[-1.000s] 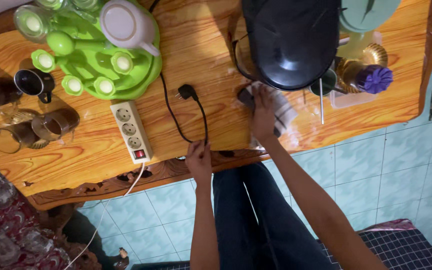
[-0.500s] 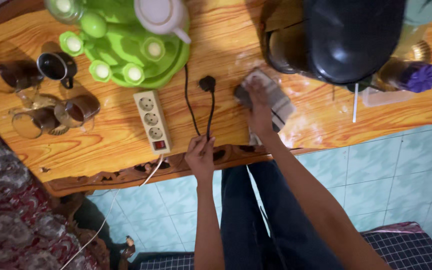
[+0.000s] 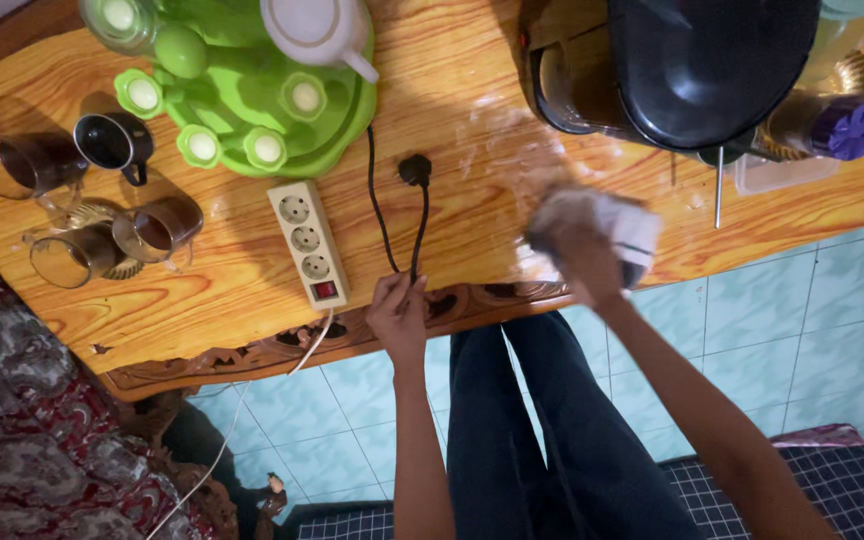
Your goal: The person places a filter and coffee into a drip coffee maker on a wooden table, pours water from a green kettle into the machine's reservoir, and turns the machine on. While the coffee brews, they wipe the table with a cloth, then stir the brewed coffee in a cup with a spoon and unplug the power strip.
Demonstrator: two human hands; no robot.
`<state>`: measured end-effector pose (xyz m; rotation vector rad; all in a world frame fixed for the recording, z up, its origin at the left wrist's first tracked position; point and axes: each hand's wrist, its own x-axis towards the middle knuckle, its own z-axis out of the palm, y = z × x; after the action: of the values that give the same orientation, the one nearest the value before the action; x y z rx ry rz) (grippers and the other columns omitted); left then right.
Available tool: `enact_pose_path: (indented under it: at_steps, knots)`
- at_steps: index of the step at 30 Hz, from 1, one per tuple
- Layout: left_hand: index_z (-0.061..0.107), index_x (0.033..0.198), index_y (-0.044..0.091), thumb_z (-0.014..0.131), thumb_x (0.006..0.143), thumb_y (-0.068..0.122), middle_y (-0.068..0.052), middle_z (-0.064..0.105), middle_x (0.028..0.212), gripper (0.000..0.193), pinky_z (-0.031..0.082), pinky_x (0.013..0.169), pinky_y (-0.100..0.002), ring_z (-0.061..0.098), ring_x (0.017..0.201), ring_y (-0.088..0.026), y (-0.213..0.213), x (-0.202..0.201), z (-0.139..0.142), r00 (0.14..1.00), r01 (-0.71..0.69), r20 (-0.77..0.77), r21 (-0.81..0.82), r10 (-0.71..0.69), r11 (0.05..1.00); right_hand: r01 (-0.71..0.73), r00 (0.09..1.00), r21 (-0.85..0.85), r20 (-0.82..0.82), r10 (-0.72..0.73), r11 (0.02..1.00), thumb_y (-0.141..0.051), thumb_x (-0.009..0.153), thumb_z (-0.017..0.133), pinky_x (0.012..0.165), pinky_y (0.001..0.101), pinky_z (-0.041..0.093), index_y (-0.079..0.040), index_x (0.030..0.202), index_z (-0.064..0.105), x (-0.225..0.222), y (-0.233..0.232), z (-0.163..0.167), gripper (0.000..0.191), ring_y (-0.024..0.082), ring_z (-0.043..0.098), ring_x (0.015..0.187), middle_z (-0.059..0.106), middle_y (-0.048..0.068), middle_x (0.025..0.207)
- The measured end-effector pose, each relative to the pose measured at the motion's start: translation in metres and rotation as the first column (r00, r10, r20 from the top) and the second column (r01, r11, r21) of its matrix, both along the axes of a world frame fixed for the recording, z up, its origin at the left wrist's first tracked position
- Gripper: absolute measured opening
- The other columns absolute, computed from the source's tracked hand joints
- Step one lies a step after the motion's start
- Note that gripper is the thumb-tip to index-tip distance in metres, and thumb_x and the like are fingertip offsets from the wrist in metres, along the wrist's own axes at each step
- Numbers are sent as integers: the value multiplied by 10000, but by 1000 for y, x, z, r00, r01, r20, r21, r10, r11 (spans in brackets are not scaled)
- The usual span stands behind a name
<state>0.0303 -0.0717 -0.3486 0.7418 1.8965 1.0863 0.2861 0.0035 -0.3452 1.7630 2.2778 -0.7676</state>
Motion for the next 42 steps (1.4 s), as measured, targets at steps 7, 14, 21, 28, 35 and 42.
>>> enact_pose_path:
  at_steps: [7,14,21,28,35,42]
  knots:
    - [754,1043,-61,786,910,6,-41,693,970,152,453,592,-217,551,703,-29,3,0,7,998,49,-26,25,-49,998,332,943,227,-105,-316,916,-264,986,632,1184,765,62,-124,1646,396,-42,36,-18,715,457,75,1589,206,177,1744]
    - [770,1016,-78,840,847,3,-44,670,874,200,392,568,-226,491,659,-56,4,-14,9,966,121,-226,-28,-124,992,-259,956,133,-105,273,957,-394,952,663,1182,714,190,-165,1500,472,-148,19,-6,624,399,258,1525,415,149,1601]
    - [746,1053,-60,761,917,-18,-55,713,1028,142,590,823,-242,686,948,-104,4,-9,8,994,82,-83,143,-70,986,-76,979,138,-178,101,987,-269,1001,617,1195,650,254,-265,1451,572,-32,29,-21,452,359,277,1605,383,77,1680]
    - [761,1044,-57,787,899,-4,-66,679,997,156,540,686,-245,631,846,-113,10,39,14,980,148,-142,39,-141,988,327,941,234,6,-337,916,-305,932,675,1175,762,148,-199,1527,493,98,-33,-23,632,395,220,1570,294,145,1701]
    - [775,1029,-38,831,894,76,-121,719,1008,186,554,792,-335,703,915,-234,29,108,12,805,447,-423,-27,-415,894,178,976,78,114,-187,981,-294,850,708,1159,728,136,-353,1592,393,146,-31,-21,809,343,169,1587,222,72,1726]
    - [707,1189,-25,790,926,102,-166,702,1134,303,524,938,-436,664,1062,-342,37,176,6,741,429,-512,-139,-435,893,26,996,187,-85,-10,982,-276,819,768,1199,692,184,-328,1602,374,155,-8,-16,879,320,193,1583,215,58,1727]
